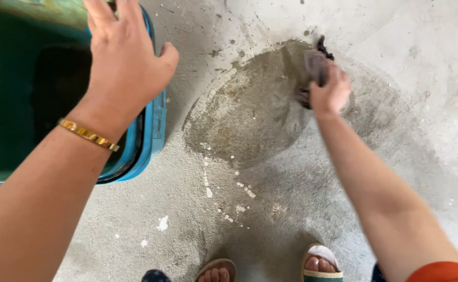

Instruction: The recorder is using a wet cloth and water from a bucket to scrub paint or dirt off a concrete floor.

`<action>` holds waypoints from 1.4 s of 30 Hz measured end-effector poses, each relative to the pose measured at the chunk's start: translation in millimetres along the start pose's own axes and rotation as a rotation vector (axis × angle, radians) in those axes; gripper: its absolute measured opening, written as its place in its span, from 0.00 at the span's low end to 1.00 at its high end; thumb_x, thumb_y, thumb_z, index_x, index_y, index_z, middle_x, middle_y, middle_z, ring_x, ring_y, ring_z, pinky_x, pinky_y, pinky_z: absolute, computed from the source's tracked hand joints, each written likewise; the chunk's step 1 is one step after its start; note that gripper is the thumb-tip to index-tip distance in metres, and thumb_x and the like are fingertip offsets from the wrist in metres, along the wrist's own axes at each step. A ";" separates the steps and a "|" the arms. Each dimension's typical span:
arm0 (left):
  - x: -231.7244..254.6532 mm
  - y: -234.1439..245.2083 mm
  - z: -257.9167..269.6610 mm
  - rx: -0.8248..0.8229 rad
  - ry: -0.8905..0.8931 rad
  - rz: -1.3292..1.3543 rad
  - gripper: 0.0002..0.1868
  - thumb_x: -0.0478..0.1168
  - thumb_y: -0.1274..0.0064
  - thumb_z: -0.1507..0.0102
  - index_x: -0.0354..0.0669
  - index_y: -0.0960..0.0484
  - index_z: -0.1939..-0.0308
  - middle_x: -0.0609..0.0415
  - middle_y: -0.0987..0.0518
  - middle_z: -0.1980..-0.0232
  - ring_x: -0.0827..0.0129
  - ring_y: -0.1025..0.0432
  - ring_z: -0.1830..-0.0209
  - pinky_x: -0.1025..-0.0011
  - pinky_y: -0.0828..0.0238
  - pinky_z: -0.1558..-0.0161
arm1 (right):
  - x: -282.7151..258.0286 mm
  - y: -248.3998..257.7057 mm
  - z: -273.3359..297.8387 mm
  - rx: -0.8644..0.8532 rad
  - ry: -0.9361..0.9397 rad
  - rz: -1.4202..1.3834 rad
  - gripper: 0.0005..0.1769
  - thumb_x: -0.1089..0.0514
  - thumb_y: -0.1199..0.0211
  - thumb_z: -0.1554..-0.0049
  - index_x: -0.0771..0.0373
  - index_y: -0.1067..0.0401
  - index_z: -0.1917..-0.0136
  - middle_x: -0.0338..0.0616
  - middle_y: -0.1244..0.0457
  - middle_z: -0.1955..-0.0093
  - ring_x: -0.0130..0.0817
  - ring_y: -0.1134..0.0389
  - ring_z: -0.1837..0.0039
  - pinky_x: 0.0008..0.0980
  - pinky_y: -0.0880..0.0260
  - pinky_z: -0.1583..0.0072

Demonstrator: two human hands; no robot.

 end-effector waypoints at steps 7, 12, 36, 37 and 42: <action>-3.5 5.5 0.3 -0.060 0.018 0.003 0.40 0.42 0.40 0.37 0.26 0.44 0.29 0.20 0.46 0.35 0.24 0.46 0.32 0.40 0.43 0.30 | -159.1 13.0 112.5 -0.269 0.440 -0.158 0.34 0.59 0.24 0.57 0.46 0.28 0.37 0.55 0.38 0.35 0.56 0.41 0.34 0.56 0.37 0.37; 3.3 14.8 4.4 -0.027 -0.063 -0.127 0.38 0.43 0.41 0.38 0.22 0.40 0.32 0.21 0.41 0.37 0.26 0.42 0.37 0.40 0.39 0.40 | -80.0 52.4 173.0 -0.326 0.551 -0.216 0.33 0.55 0.22 0.54 0.44 0.27 0.35 0.49 0.37 0.34 0.52 0.37 0.32 0.53 0.33 0.32; -41.0 -14.8 31.3 -0.051 -0.271 -0.460 0.19 0.45 0.49 0.33 0.37 0.26 0.43 0.43 0.40 0.32 0.45 0.50 0.23 0.43 0.53 0.30 | 3.5 76.6 158.0 -0.342 0.409 -0.164 0.37 0.57 0.24 0.57 0.45 0.29 0.34 0.51 0.38 0.32 0.54 0.38 0.30 0.52 0.36 0.30; -43.7 -16.4 32.7 -0.061 -0.257 -0.447 0.20 0.45 0.49 0.33 0.38 0.26 0.42 0.43 0.40 0.32 0.45 0.50 0.23 0.42 0.53 0.30 | 28.7 84.3 147.8 -0.320 0.275 -0.075 0.36 0.59 0.25 0.58 0.48 0.28 0.35 0.51 0.38 0.32 0.54 0.39 0.30 0.51 0.35 0.30; -31.0 -5.9 31.1 -0.112 -0.215 -0.390 0.19 0.45 0.49 0.33 0.38 0.25 0.42 0.42 0.38 0.33 0.44 0.50 0.23 0.42 0.53 0.28 | 135.9 70.9 78.1 -0.019 -0.193 0.046 0.33 0.60 0.27 0.50 0.58 0.30 0.32 0.54 0.37 0.34 0.52 0.39 0.31 0.51 0.36 0.30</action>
Point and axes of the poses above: each hand's wrist, its own z-axis away from the middle knuckle, its own y-axis out of the back of the hand, x = y × z, the point moved 2 cm from there along -z, towards the middle knuckle
